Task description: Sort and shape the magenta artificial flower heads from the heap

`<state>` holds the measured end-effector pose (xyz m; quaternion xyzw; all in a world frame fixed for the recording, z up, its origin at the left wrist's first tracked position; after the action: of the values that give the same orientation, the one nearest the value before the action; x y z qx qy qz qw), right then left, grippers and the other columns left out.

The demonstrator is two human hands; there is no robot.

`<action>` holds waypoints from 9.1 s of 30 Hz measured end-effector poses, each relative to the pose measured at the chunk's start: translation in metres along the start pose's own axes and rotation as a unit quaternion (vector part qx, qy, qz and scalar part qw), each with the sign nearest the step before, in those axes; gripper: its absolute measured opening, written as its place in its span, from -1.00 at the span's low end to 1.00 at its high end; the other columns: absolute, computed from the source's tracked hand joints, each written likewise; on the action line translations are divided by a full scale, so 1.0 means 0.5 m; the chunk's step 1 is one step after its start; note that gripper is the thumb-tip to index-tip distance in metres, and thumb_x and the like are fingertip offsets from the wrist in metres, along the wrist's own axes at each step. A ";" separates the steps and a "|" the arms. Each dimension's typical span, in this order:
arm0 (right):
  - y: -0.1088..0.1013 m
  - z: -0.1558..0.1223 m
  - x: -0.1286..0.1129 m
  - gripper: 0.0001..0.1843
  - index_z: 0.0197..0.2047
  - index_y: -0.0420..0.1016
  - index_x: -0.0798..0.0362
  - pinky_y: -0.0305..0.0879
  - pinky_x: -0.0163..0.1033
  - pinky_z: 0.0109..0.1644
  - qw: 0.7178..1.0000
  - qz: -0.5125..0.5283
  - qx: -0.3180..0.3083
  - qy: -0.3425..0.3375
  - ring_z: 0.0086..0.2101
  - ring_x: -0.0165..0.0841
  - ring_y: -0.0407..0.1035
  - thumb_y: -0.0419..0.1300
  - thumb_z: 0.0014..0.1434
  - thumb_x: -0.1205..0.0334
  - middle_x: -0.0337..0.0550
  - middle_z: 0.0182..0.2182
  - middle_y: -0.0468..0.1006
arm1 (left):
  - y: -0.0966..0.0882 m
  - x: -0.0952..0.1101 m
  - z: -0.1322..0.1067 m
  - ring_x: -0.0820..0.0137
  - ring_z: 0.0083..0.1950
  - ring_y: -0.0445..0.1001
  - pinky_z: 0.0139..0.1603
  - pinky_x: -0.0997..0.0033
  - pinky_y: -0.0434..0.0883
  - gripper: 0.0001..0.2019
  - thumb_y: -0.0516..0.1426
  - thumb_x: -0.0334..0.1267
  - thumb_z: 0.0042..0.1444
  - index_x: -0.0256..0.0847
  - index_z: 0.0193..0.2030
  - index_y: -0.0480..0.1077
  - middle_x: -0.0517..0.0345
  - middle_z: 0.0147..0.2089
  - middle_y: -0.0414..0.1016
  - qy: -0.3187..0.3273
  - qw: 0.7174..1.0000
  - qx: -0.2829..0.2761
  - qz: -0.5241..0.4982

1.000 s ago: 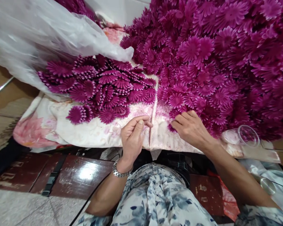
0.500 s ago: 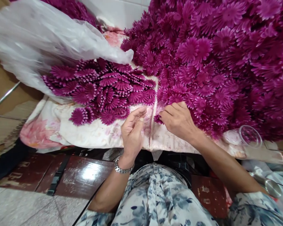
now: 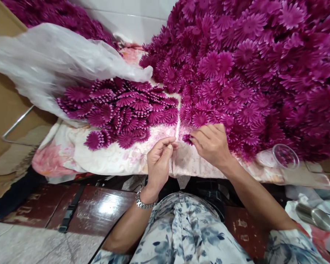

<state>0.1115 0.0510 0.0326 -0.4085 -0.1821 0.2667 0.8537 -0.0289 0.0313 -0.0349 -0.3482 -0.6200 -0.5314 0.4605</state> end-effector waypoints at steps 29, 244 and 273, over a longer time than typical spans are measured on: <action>-0.004 -0.065 -0.026 -0.79 -0.11 0.38 0.06 0.36 -0.23 -0.18 0.915 0.367 -0.012 0.168 -0.27 -0.37 0.37 0.15 0.14 0.34 -0.14 -0.29 0.47 | 0.091 -0.035 -0.029 0.28 0.13 0.40 0.21 0.25 0.23 -0.63 0.15 -0.40 -0.02 -0.17 -0.01 0.39 0.03 0.08 0.48 -0.153 0.967 -0.084 -0.186; -0.018 -0.035 -0.003 -0.84 -0.16 0.42 0.05 0.37 -0.20 -0.19 0.968 0.228 0.014 0.100 -0.25 -0.33 0.35 0.16 0.14 0.32 -0.09 -0.31 0.47 | 0.059 -0.055 -0.029 0.48 -0.25 0.50 -0.17 0.53 0.39 -0.71 0.22 -0.38 -0.06 -0.20 -0.13 0.51 0.13 -0.25 0.59 -0.212 0.957 -0.030 -0.196; 0.007 -0.042 -0.032 -0.85 -0.40 0.39 0.08 0.27 -0.27 -0.30 0.979 0.180 0.026 0.096 -0.43 -0.39 0.31 0.08 0.20 0.35 -0.18 -0.52 0.46 | 0.063 -0.060 -0.047 0.48 -0.20 0.48 -0.03 0.51 0.34 -0.64 0.23 -0.42 -0.09 -0.19 -0.08 0.49 0.14 -0.20 0.58 -0.205 0.957 -0.046 -0.199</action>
<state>0.1086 0.0305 0.0158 -0.4356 -0.0156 0.3806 0.8156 0.0146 0.0160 -0.0520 -0.3400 -0.7324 -0.5579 0.1918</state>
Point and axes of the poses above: each hand's wrist, its own z-axis towards the middle knuckle, its own y-axis out of the palm, x = y × z, the point moved 7 cm from there along z, towards the middle knuckle
